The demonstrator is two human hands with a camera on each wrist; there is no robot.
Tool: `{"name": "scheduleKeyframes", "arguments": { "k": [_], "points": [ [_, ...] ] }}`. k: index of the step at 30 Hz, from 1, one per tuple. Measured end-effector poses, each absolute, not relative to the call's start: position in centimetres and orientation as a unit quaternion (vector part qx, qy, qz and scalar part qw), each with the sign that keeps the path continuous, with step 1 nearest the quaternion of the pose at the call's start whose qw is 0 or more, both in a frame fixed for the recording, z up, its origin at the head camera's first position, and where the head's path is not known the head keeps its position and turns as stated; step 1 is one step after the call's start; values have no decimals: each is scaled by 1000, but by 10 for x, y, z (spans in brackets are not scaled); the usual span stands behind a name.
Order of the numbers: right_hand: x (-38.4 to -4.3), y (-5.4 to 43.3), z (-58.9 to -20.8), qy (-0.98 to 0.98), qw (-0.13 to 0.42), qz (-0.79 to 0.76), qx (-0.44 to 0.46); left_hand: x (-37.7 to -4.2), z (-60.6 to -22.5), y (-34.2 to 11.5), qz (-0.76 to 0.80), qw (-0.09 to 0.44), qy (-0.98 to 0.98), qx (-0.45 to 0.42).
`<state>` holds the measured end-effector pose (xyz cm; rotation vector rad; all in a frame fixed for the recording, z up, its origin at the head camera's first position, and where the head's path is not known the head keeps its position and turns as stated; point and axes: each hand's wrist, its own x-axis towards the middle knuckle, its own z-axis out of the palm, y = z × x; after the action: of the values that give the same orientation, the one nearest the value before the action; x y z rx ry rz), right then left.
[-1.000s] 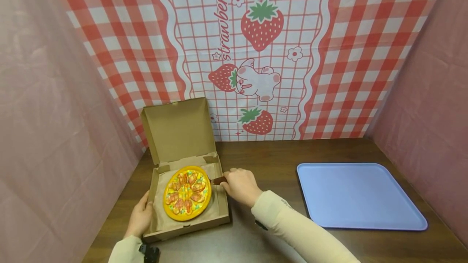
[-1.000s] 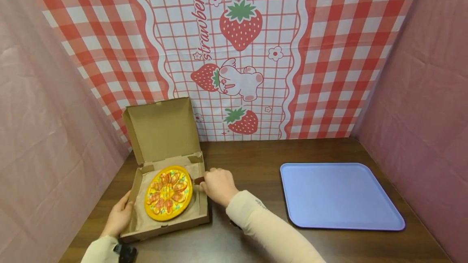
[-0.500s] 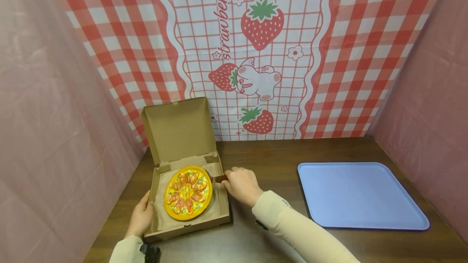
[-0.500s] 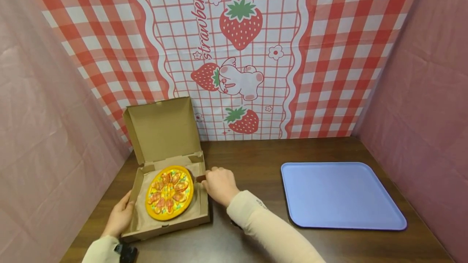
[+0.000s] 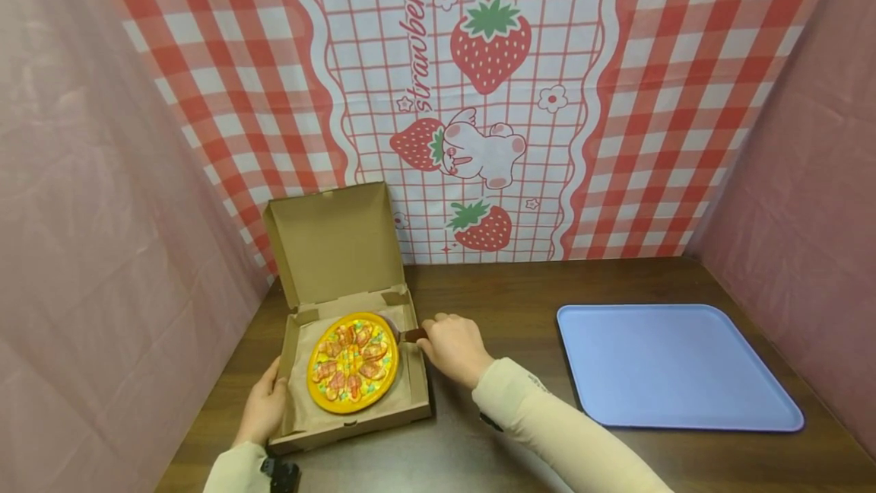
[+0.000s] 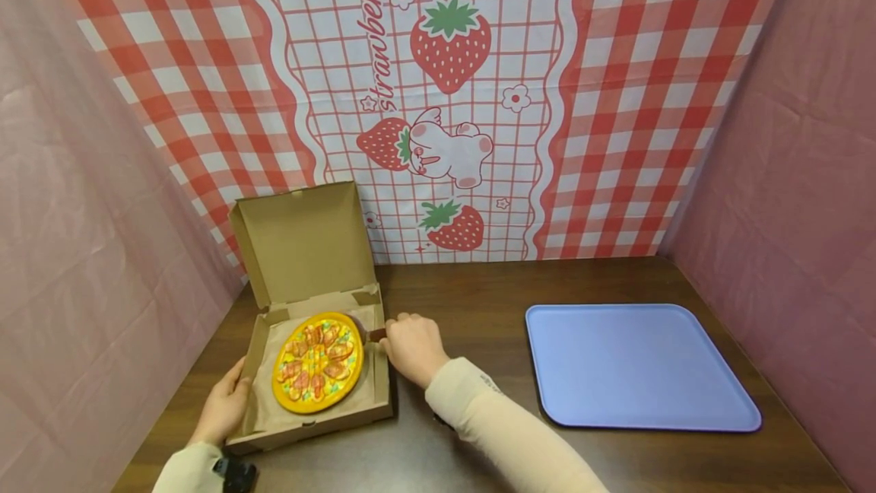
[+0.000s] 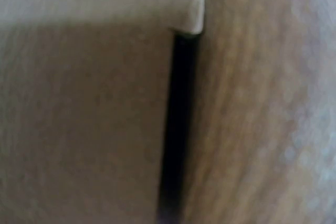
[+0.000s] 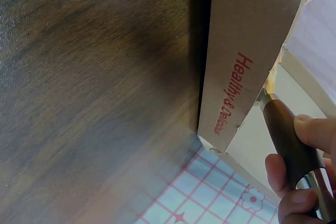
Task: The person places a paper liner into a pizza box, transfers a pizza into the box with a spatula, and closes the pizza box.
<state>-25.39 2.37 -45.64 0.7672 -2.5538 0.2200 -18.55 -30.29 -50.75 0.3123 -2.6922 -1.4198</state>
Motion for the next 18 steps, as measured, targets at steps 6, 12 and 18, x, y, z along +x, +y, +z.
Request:
{"name": "scheduleKeyframes", "arguments": {
  "k": [6,12,18],
  "points": [
    [-254,23,-458,-925,244,82,280,-185,-508,-303,-456,44,-883,104],
    [-254,24,-459,-925,262,84,264,-185,-508,-303,-458,44,-882,103],
    [-255,24,-460,-926,261,89,257,-185,-508,-303,-462,43,-880,102]
  ]
}}
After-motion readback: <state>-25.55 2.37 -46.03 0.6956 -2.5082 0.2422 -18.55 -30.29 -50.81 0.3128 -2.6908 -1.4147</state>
